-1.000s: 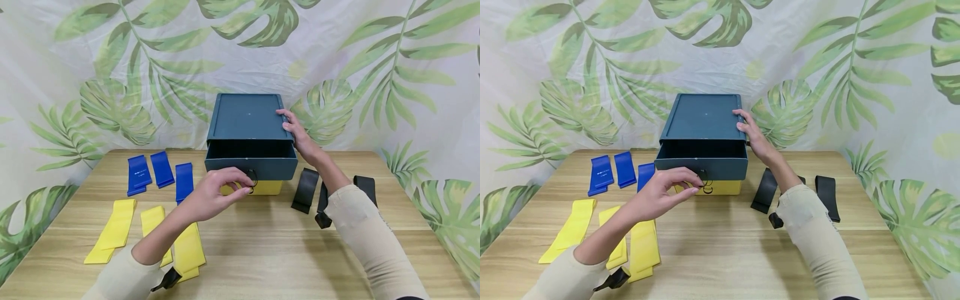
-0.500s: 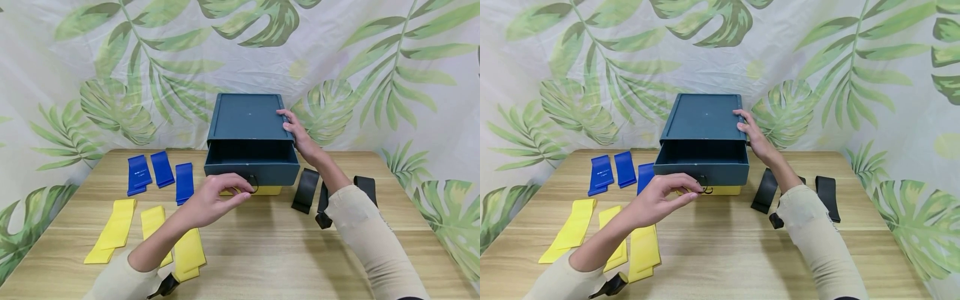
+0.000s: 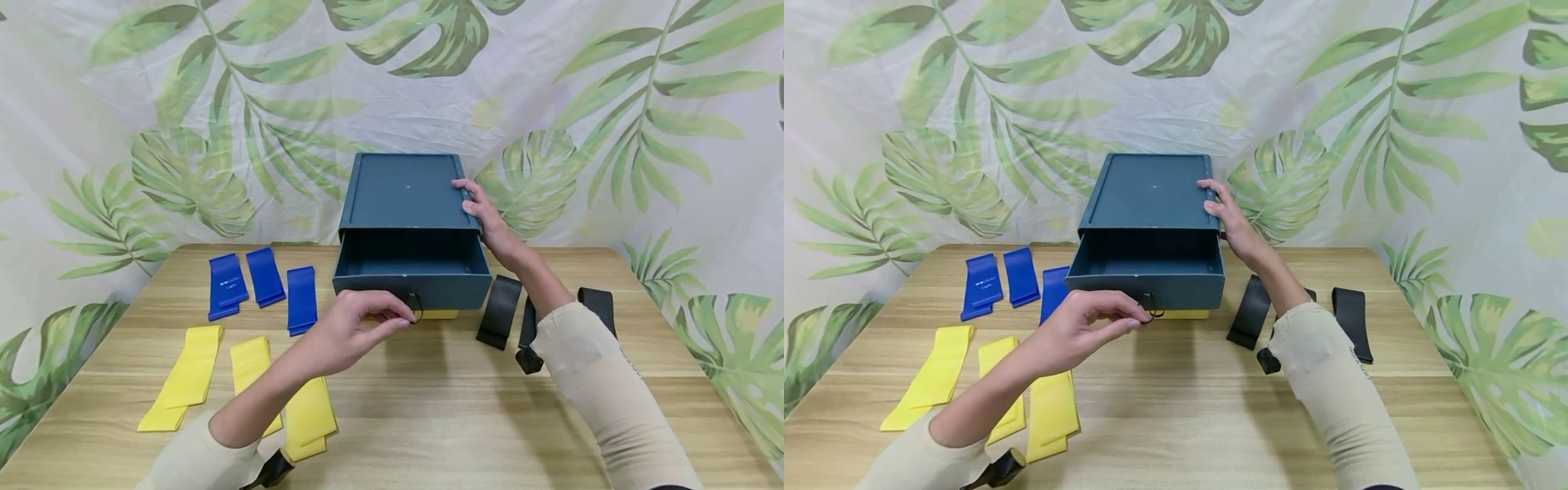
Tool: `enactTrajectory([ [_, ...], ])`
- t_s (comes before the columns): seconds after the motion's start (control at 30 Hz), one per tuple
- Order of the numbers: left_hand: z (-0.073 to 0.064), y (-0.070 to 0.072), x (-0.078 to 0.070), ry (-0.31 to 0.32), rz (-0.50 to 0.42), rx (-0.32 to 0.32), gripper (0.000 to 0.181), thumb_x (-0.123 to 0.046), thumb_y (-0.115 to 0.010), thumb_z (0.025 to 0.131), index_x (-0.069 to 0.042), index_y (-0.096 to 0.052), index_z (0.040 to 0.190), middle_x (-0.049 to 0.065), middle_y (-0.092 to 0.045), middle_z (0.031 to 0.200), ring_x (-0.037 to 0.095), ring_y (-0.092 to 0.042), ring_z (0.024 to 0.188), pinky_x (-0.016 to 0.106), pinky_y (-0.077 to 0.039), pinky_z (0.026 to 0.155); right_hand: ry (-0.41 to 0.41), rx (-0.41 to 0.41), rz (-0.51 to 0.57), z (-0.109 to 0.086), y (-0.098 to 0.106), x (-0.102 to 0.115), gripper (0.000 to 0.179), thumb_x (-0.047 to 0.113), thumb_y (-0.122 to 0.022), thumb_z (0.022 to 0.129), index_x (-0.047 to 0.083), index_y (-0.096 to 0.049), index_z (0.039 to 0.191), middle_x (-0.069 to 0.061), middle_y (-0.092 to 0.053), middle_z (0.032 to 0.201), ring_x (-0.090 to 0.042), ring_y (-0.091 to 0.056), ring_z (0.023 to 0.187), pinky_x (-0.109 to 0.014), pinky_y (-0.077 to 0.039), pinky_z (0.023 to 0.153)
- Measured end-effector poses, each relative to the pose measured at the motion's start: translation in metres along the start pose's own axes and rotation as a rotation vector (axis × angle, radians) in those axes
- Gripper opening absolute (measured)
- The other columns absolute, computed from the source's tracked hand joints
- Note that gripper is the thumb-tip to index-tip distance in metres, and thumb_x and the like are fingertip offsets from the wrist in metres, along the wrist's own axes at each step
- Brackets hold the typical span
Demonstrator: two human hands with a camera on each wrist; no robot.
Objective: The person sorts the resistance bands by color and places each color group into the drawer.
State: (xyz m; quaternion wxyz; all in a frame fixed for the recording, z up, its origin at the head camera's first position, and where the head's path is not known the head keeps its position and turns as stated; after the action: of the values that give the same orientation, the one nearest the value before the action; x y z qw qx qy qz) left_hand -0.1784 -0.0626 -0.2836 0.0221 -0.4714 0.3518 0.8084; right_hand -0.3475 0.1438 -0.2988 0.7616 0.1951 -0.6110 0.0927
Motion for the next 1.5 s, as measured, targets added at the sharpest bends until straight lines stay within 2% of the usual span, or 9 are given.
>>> enactTrajectory([
  [0.4, -0.001, 0.001, -0.001, -0.029, -0.032, 0.045, 0.014, -0.006, -0.067, 0.100, -0.004, -0.076, 0.110, 0.004, -0.076, 0.108, 0.014, -0.071, 0.092, 0.031, -0.060, 0.084, -0.002, 0.000, -0.005, -0.001, 0.000, 0.000, 0.066, 0.036, -0.035, 0.100, 0.016, -0.022, 0.161, -0.012, -0.008, 0.168, -0.040, -0.028, 0.145, -0.064, -0.027, 0.115],
  [0.6, -0.007, 0.010, 0.003, 0.023, -0.091, 0.096, 0.023, -0.008, -0.065, 0.103, -0.004, -0.073, 0.124, 0.004, -0.076, 0.115, 0.017, -0.071, 0.101, 0.033, -0.060, 0.086, 0.001, 0.002, 0.001, 0.000, -0.001, -0.001, 0.067, 0.038, -0.036, 0.100, 0.018, -0.021, 0.162, -0.010, -0.007, 0.169, -0.040, -0.028, 0.145, -0.064, -0.028, 0.114],
  [0.7, -0.012, 0.020, 0.004, 0.017, -0.117, 0.099, 0.024, -0.007, -0.063, 0.103, -0.003, -0.071, 0.125, 0.005, -0.076, 0.113, 0.019, -0.072, 0.102, 0.035, -0.060, 0.086, -0.002, 0.003, -0.001, 0.001, -0.001, -0.002, 0.067, 0.039, -0.036, 0.100, 0.019, -0.022, 0.162, -0.011, -0.009, 0.168, -0.039, -0.030, 0.144, -0.063, -0.029, 0.114],
  [0.93, -0.026, 0.054, 0.000, -0.085, -0.165, 0.086, 0.019, 0.001, -0.060, 0.103, 0.006, -0.070, 0.119, 0.010, -0.076, 0.104, 0.019, -0.075, 0.092, 0.034, -0.062, 0.077, 0.002, -0.002, -0.009, 0.002, -0.001, -0.002, 0.067, 0.037, -0.036, 0.100, 0.017, -0.022, 0.162, -0.011, -0.009, 0.167, -0.038, -0.029, 0.143, -0.063, -0.028, 0.114],
  [1.1, -0.036, 0.090, 0.002, -0.121, -0.181, -0.077, 0.014, 0.008, -0.059, 0.101, 0.006, -0.071, 0.108, 0.010, -0.072, 0.083, 0.016, -0.067, 0.064, 0.028, -0.056, 0.056, 0.006, -0.002, -0.007, 0.002, -0.001, -0.001, 0.066, 0.037, -0.036, 0.100, 0.016, -0.022, 0.161, -0.011, -0.009, 0.167, -0.038, -0.029, 0.144, -0.062, -0.028, 0.115],
  [1.17, -0.039, 0.103, 0.011, -0.077, -0.146, -0.168, 0.014, 0.007, -0.060, 0.101, 0.003, -0.073, 0.104, 0.009, -0.069, 0.076, 0.017, -0.061, 0.057, 0.028, -0.052, 0.050, 0.006, -0.004, -0.005, 0.002, -0.001, 0.000, 0.066, 0.037, -0.036, 0.100, 0.016, -0.022, 0.161, -0.012, -0.010, 0.167, -0.038, -0.030, 0.143, -0.062, -0.028, 0.115],
  [1.27, -0.042, 0.118, 0.034, 0.062, -0.039, -0.255, 0.011, -0.001, -0.062, 0.102, -0.001, -0.073, 0.103, 0.006, -0.069, 0.074, 0.017, -0.061, 0.056, 0.028, -0.051, 0.048, 0.004, -0.008, -0.004, 0.001, 0.000, 0.000, 0.066, 0.037, -0.036, 0.100, 0.016, -0.022, 0.161, -0.012, -0.010, 0.167, -0.039, -0.030, 0.143, -0.062, -0.028, 0.114],
  [1.37, -0.041, 0.125, 0.065, 0.188, 0.076, -0.265, 0.013, -0.009, -0.063, 0.104, 0.000, -0.073, 0.107, 0.006, -0.071, 0.078, 0.016, -0.064, 0.061, 0.029, -0.052, 0.050, 0.006, -0.011, -0.008, 0.000, 0.000, -0.001, 0.066, 0.036, -0.035, 0.100, 0.016, -0.022, 0.161, -0.011, -0.007, 0.168, -0.040, -0.028, 0.145, -0.063, -0.027, 0.116],
  [1.5, -0.039, 0.130, 0.102, 0.272, 0.187, -0.244, 0.018, -0.013, -0.064, 0.104, 0.001, -0.073, 0.109, 0.010, -0.070, 0.082, 0.013, -0.065, 0.066, 0.028, -0.052, 0.053, 0.005, -0.009, -0.013, 0.001, -0.001, -0.002, 0.066, 0.038, -0.035, 0.100, 0.018, -0.021, 0.162, -0.011, -0.007, 0.168, -0.041, -0.027, 0.145, -0.063, -0.026, 0.116],
])
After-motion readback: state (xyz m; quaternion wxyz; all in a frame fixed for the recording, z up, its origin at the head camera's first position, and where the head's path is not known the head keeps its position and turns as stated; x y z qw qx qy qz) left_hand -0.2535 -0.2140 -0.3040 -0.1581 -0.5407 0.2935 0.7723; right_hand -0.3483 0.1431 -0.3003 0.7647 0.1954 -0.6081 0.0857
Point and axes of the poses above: each hand's wrist, its own z-axis towards the middle knuckle, its own y-axis out of the back of the hand, x = y × z, the point moved 7 cm from there along z, towards the middle knuckle
